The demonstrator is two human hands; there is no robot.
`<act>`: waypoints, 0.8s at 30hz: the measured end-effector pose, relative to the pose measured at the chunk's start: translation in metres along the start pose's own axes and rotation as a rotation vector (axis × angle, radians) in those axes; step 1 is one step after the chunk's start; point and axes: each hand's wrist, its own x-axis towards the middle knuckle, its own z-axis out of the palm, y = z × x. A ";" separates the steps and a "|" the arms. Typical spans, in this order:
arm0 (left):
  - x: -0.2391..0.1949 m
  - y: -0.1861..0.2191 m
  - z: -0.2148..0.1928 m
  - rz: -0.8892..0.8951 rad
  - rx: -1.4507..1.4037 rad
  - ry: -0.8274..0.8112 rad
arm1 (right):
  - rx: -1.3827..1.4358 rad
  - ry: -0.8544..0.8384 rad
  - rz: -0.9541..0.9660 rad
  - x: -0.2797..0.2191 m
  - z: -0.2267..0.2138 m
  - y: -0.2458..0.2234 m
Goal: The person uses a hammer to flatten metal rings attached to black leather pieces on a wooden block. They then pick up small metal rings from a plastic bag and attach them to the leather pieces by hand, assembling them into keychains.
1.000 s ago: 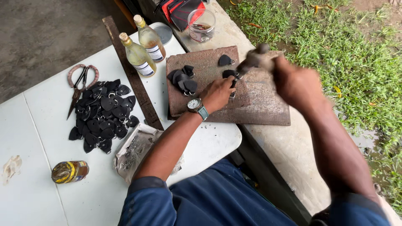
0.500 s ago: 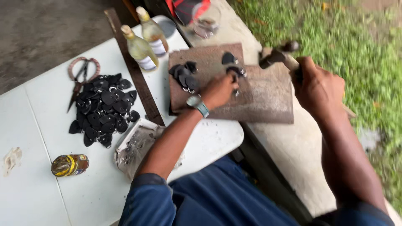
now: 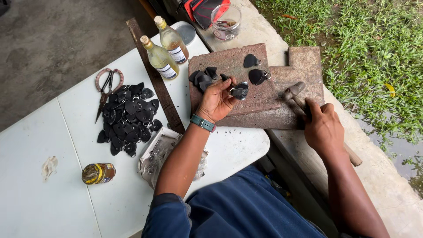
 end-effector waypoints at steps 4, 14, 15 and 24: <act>-0.007 0.007 0.011 0.078 0.149 -0.016 | -0.032 -0.023 0.001 -0.006 0.000 -0.011; -0.066 0.036 0.044 0.603 1.941 0.268 | 0.119 0.167 -0.596 -0.008 -0.006 -0.090; -0.070 0.034 0.045 0.672 2.048 0.242 | 0.141 0.129 -0.670 -0.006 0.003 -0.110; -0.068 0.025 0.021 0.638 1.984 0.394 | 0.087 0.052 -0.753 0.004 0.080 -0.176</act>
